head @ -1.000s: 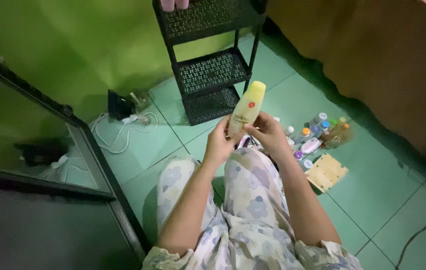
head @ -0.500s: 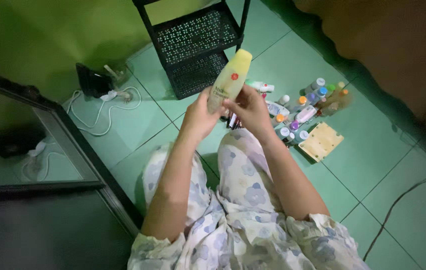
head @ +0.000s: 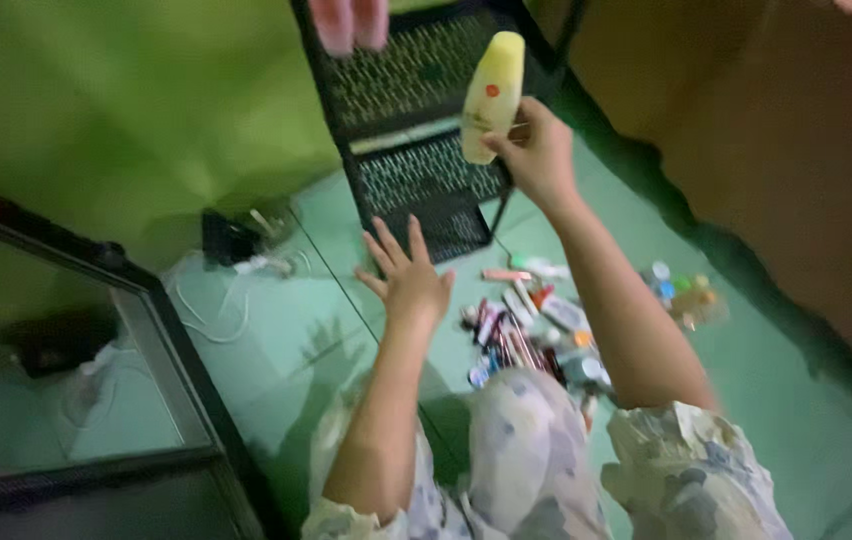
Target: The person sits on the floor and organizes various cosmetic bottles and tubes by picking them up one by one and placing them onto a black metal shelving unit. The person handles bottles of different colors and sizes, arranging them on the top shelf.
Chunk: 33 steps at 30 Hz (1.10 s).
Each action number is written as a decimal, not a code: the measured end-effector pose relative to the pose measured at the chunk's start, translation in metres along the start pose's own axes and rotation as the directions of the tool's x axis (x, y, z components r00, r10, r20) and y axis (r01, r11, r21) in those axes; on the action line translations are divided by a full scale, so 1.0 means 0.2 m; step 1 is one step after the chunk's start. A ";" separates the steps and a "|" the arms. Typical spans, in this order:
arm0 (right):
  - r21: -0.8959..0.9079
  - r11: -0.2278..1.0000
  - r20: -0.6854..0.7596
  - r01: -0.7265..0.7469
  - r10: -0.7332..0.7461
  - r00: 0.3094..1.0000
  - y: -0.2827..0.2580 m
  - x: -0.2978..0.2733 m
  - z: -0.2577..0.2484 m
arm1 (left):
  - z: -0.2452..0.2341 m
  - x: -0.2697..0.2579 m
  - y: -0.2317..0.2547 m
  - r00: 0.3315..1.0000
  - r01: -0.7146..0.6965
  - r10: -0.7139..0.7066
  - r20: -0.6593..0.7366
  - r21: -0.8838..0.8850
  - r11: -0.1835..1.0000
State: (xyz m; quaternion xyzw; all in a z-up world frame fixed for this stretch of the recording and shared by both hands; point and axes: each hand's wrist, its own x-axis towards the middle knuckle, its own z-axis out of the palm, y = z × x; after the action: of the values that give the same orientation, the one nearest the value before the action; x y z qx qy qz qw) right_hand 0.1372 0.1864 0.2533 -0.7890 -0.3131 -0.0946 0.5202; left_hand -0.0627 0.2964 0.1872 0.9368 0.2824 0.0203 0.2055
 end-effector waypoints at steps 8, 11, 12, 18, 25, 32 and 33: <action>-0.109 0.993 -0.034 0.040 -0.044 0.998 0.07 0.52 0.13 | -0.02 -0.15 0.14 0.996 -0.085 0.086 -0.031 0.053 0.995; -0.122 0.991 -0.085 0.062 -0.073 0.994 0.10 0.60 0.20 | -0.03 -0.19 0.15 0.993 -0.099 0.103 -0.056 0.076 0.992; -0.129 0.991 -0.101 0.035 -0.048 0.994 0.10 0.61 0.21 | -0.03 -0.18 0.16 0.989 -0.112 0.119 -0.084 0.084 0.990; -0.042 0.999 -0.162 0.013 -0.020 0.987 0.10 0.50 0.25 | -0.04 -0.26 0.11 0.987 -0.091 0.108 -0.116 0.143 0.986; -0.020 0.998 -0.176 0.061 -0.063 0.982 0.04 0.39 0.17 | -0.07 -0.46 0.09 0.992 -0.054 0.068 -0.110 0.120 0.991; -0.130 0.991 -0.150 0.018 -0.038 0.988 0.19 0.63 0.28 | -0.03 -0.55 0.10 0.992 -0.095 0.103 -0.072 0.104 0.990; -0.130 0.991 -0.159 0.021 -0.041 0.986 0.22 0.67 0.32 | -0.04 -0.53 0.11 0.993 -0.098 0.105 -0.058 0.117 0.988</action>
State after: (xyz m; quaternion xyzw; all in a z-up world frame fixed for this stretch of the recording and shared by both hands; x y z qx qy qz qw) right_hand 0.2566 0.2844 0.2553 -0.8053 -0.2755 -0.1861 0.4908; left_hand -0.1420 0.2252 0.2119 0.9590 0.2415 0.0444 0.1412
